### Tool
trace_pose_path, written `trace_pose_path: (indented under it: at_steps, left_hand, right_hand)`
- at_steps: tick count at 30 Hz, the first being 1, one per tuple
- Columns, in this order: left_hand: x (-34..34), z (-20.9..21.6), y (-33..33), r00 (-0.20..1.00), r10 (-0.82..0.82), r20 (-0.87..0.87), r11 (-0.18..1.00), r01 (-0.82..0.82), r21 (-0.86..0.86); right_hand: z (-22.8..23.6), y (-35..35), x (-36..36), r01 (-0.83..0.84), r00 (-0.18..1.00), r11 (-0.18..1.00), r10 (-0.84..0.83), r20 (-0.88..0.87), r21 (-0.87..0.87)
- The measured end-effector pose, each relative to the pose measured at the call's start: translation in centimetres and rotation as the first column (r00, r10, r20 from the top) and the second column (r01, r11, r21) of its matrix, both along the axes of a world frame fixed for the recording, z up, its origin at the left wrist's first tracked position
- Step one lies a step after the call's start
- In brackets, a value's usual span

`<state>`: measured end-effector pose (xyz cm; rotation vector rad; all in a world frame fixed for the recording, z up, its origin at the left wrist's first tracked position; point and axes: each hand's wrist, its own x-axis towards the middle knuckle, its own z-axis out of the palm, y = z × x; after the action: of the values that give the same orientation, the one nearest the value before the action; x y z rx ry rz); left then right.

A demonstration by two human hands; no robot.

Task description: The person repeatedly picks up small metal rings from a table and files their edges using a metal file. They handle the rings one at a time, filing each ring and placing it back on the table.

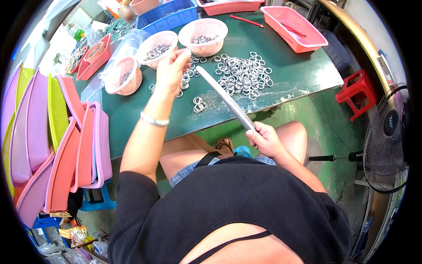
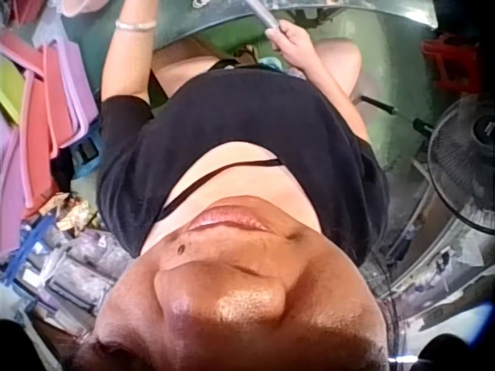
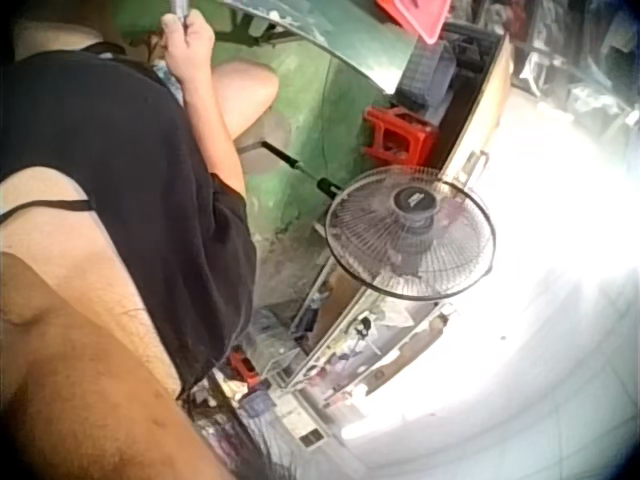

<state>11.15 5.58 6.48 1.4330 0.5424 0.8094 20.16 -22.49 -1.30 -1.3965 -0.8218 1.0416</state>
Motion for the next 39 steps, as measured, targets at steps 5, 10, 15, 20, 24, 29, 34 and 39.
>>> trace_pose_path:
  at_steps: [5,10,15,20,24,29,34,39]
  left_hand:
    - [3.9,1.1,3.2,0.941,0.218,-0.258,0.891,-0.084,0.446]
    - [0.5,-1.1,1.9,0.867,-0.078,-0.491,0.757,0.372,0.537]
    - [-4.3,-1.6,-0.4,0.663,-0.167,-0.730,0.512,0.691,0.511]
    - [-5.1,-2.8,-1.0,0.719,-0.159,-0.676,0.541,0.636,0.550]
    - [-5.5,-3.8,-0.3,0.820,-0.200,-0.537,0.744,0.484,0.462]
    - [-5.4,-2.7,-0.4,0.922,-0.348,-0.169,0.934,0.356,0.021]
    - [-5.2,-2.3,-2.4,0.886,-0.443,-0.135,0.895,0.447,-0.004]
    - [-4.7,-4.3,-6.9,0.900,-0.420,0.117,0.839,0.434,-0.328]
  right_hand:
    - [-1.4,-0.7,0.8,0.038,0.998,0.999,-0.037,-0.043,0.026]
    - [-1.5,-1.4,1.0,0.054,0.996,0.998,-0.053,-0.075,0.019]
    - [-2.2,-1.4,0.9,0.009,0.996,1.000,-0.009,-0.089,-0.004]
    - [-2.5,-0.9,0.4,-0.026,0.995,0.999,0.024,-0.098,-0.022]
    - [-1.7,-0.9,0.2,-0.048,0.996,0.997,0.042,-0.083,-0.066]
    - [-0.9,-1.1,0.1,-0.078,0.996,0.987,0.072,-0.049,-0.138]
    - [0.0,-0.7,-0.3,-0.098,0.995,0.989,0.101,0.019,-0.110]
    - [0.2,0.5,-0.7,-0.061,0.982,0.997,0.070,0.176,-0.055]
